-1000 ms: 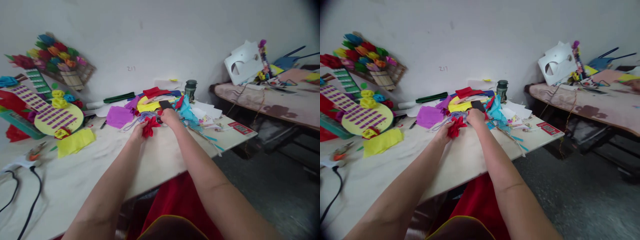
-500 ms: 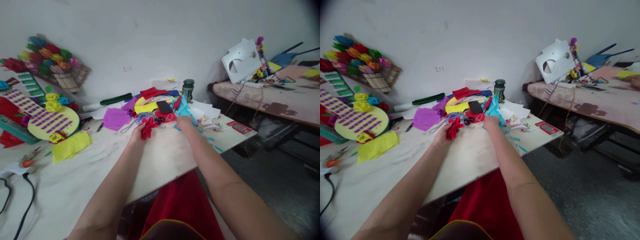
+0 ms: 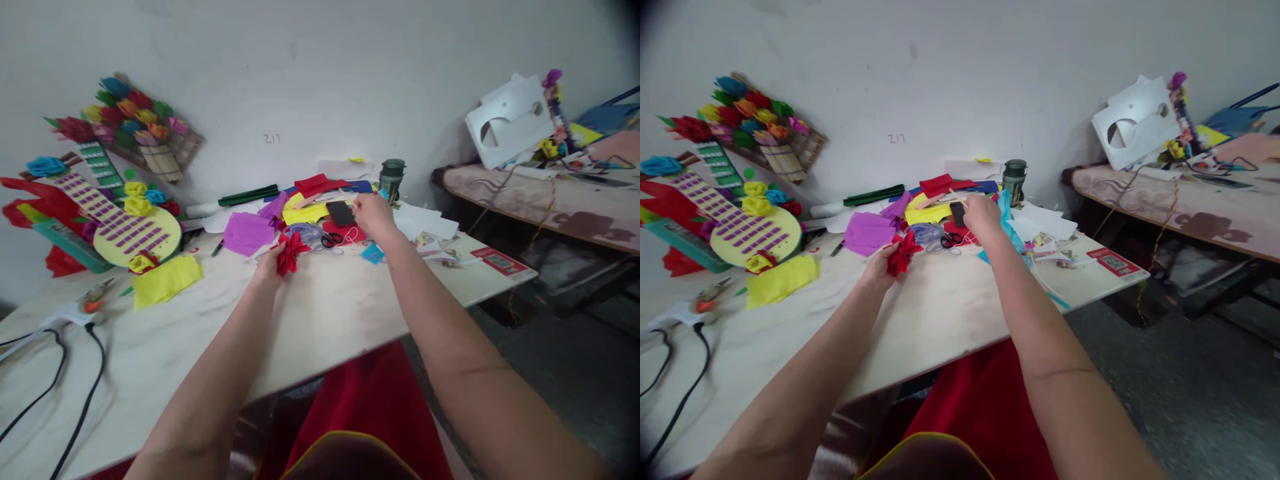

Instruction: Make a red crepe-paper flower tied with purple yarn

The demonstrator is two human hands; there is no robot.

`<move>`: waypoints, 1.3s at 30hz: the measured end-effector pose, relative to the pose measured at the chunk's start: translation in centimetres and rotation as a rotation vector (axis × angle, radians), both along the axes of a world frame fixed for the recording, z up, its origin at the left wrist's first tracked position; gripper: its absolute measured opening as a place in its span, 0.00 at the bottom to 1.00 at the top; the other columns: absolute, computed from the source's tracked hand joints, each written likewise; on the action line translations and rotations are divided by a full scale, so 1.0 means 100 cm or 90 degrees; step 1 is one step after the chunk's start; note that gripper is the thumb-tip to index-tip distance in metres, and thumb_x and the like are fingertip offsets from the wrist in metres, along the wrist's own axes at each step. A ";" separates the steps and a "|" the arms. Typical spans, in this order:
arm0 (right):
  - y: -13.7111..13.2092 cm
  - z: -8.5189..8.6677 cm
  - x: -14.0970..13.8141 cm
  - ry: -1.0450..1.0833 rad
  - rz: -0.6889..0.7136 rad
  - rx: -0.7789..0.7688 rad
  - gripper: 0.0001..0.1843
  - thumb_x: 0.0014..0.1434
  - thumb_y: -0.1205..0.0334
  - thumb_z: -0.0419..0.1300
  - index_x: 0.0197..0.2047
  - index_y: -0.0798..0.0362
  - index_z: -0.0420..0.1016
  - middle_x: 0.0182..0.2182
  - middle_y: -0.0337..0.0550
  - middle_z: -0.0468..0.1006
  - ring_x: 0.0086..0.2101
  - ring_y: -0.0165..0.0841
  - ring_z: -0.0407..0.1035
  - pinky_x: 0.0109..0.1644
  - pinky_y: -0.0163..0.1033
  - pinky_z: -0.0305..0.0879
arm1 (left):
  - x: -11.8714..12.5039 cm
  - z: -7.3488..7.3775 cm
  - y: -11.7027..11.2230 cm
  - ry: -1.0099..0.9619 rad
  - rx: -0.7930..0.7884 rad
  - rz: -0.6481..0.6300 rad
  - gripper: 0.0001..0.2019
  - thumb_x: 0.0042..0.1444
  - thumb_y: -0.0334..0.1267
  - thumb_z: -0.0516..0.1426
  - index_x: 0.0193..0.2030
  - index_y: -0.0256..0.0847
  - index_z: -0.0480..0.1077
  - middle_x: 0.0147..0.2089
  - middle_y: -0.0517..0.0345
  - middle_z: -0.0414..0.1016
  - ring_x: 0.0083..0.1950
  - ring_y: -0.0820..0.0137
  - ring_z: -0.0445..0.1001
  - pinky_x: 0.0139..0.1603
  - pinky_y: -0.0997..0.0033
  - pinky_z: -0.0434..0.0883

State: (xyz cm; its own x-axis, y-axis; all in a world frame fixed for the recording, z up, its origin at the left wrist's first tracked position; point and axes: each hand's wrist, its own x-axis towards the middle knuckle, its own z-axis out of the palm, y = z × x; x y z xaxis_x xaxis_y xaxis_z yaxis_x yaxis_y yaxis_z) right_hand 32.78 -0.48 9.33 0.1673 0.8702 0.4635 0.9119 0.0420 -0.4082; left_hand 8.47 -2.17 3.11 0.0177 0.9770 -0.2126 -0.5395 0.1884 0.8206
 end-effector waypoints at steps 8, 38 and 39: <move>0.030 -0.057 -0.003 0.518 0.097 0.141 0.08 0.53 0.59 0.55 0.28 0.55 0.69 0.25 0.41 0.74 0.24 0.28 0.69 0.32 0.35 0.67 | -0.035 0.002 -0.014 -0.013 0.015 0.044 0.06 0.55 0.27 0.53 0.37 0.30 0.69 0.26 0.51 0.76 0.26 0.70 0.76 0.27 0.75 0.72; -0.003 -0.056 -0.112 -0.120 0.225 0.079 0.23 0.63 0.49 0.44 0.40 0.51 0.77 0.32 0.46 0.79 0.33 0.36 0.70 0.33 0.36 0.55 | -0.067 -0.015 -0.036 0.012 0.234 -0.028 0.10 0.41 0.32 0.65 0.32 0.33 0.73 0.37 0.49 0.78 0.37 0.69 0.76 0.38 0.74 0.71; -0.007 -0.059 -0.118 -0.164 0.269 0.074 0.23 0.63 0.49 0.44 0.40 0.50 0.77 0.32 0.47 0.79 0.34 0.36 0.70 0.34 0.37 0.55 | -0.064 -0.015 -0.035 -0.005 0.238 -0.028 0.10 0.41 0.32 0.65 0.32 0.34 0.73 0.36 0.51 0.78 0.36 0.70 0.76 0.37 0.74 0.71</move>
State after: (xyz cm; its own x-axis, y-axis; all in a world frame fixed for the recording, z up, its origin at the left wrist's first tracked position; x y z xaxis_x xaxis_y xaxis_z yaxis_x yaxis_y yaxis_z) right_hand 21.01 -1.14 3.38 -0.3210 0.7775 0.5408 0.8755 0.4614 -0.1435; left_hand 2.04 -5.68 1.66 0.0624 0.9853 0.1588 -0.5436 -0.0999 0.8334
